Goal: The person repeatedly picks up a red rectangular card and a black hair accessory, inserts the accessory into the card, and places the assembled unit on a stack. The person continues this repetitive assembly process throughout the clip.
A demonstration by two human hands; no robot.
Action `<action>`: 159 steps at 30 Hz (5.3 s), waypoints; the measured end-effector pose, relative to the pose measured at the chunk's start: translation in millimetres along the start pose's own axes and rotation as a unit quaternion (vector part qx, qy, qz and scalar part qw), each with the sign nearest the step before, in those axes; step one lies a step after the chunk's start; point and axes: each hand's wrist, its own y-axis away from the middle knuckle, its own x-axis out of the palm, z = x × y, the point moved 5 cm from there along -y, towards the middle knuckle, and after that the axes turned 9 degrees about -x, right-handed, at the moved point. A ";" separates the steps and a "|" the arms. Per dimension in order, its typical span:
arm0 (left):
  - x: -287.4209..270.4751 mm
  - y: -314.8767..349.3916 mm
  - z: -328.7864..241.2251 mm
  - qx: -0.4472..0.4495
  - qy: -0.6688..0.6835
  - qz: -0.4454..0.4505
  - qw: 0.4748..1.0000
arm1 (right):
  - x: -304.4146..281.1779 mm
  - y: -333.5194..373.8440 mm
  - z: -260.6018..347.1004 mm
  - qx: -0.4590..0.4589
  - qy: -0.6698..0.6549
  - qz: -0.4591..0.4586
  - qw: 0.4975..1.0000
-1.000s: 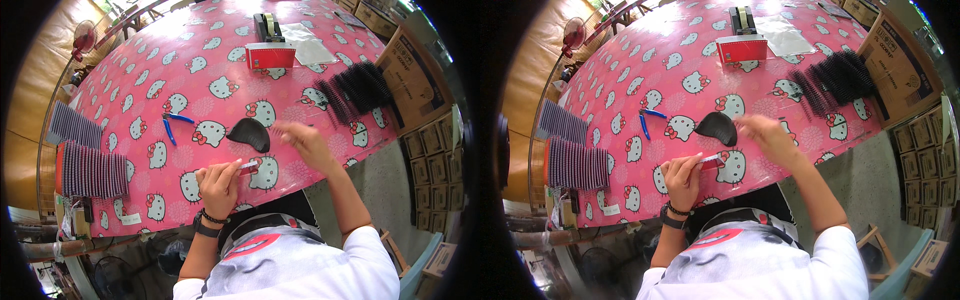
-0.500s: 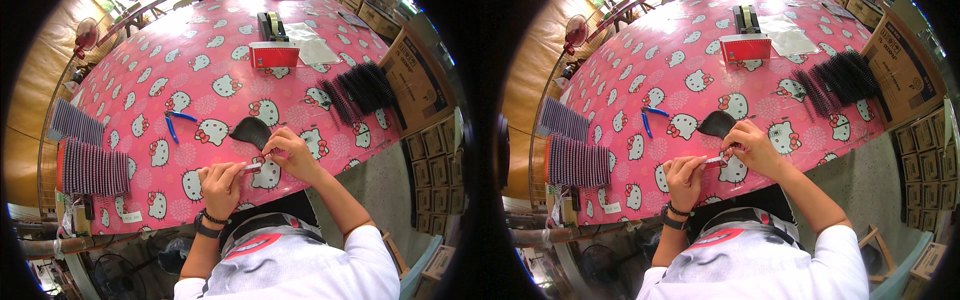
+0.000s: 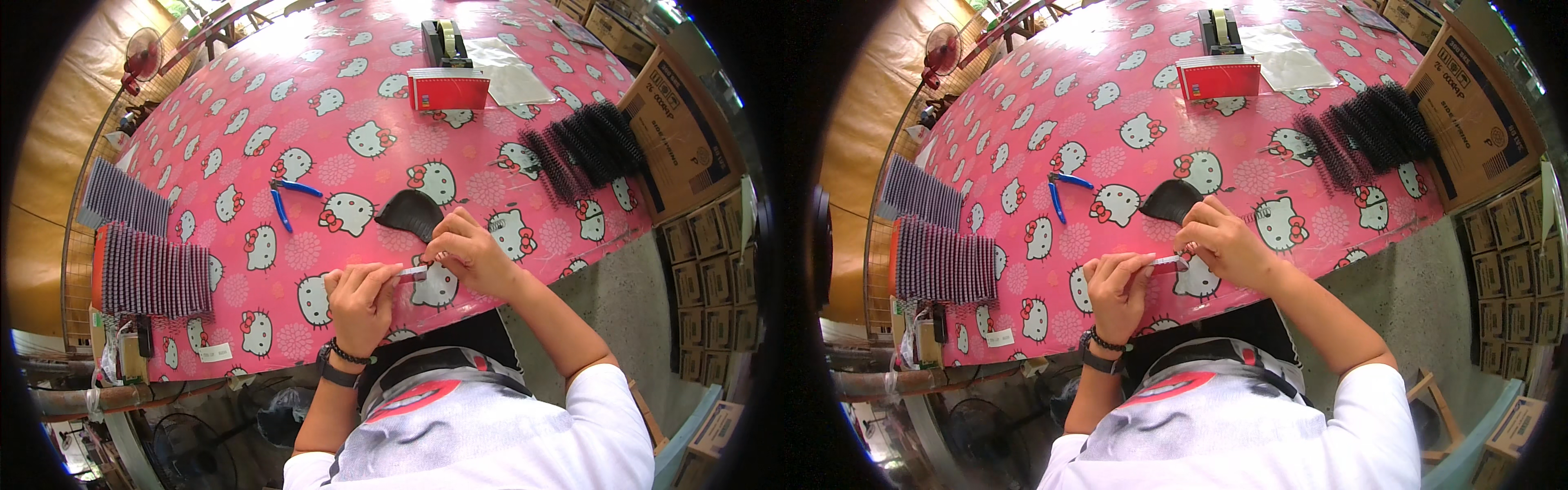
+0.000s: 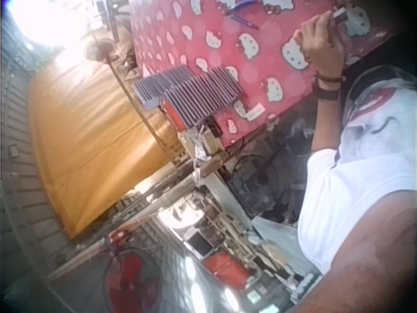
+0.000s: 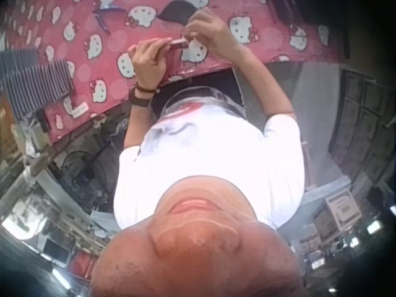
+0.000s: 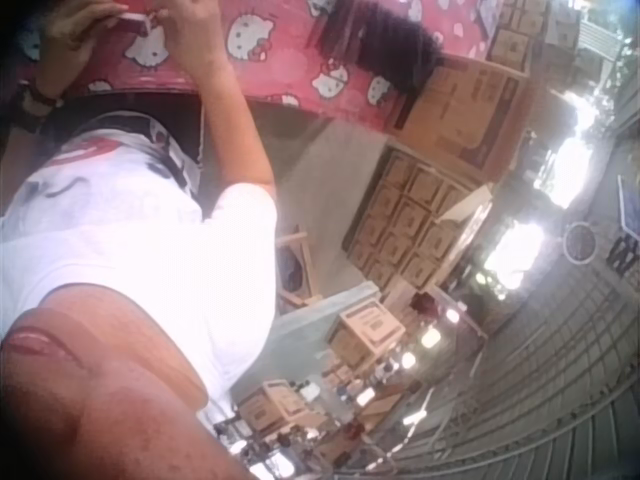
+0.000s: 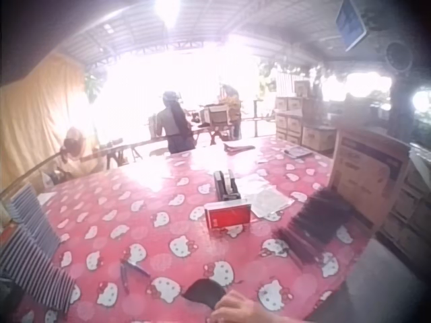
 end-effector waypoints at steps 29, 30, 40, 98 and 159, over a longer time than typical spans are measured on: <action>3.8 0.2 -14.4 -0.002 -0.058 0.011 0.998 | -1.9 9.5 9.2 0.053 -0.032 0.073 0.995; 7.7 1.1 -16.5 0.003 -0.033 0.031 0.999 | -0.9 10.7 7.8 0.035 -0.018 0.097 0.994; 14.6 3.1 -24.1 0.033 -0.024 0.091 0.995 | -7.6 -33.7 -48.2 -0.093 0.112 0.085 0.986; -28.8 5.7 32.0 -0.031 -0.007 -0.043 0.999 | 29.2 15.2 -25.3 0.206 -0.354 0.140 0.901; -34.8 19.9 40.6 0.040 -0.004 -0.035 0.999 | 26.0 1.5 -1.1 0.193 -0.471 0.146 0.848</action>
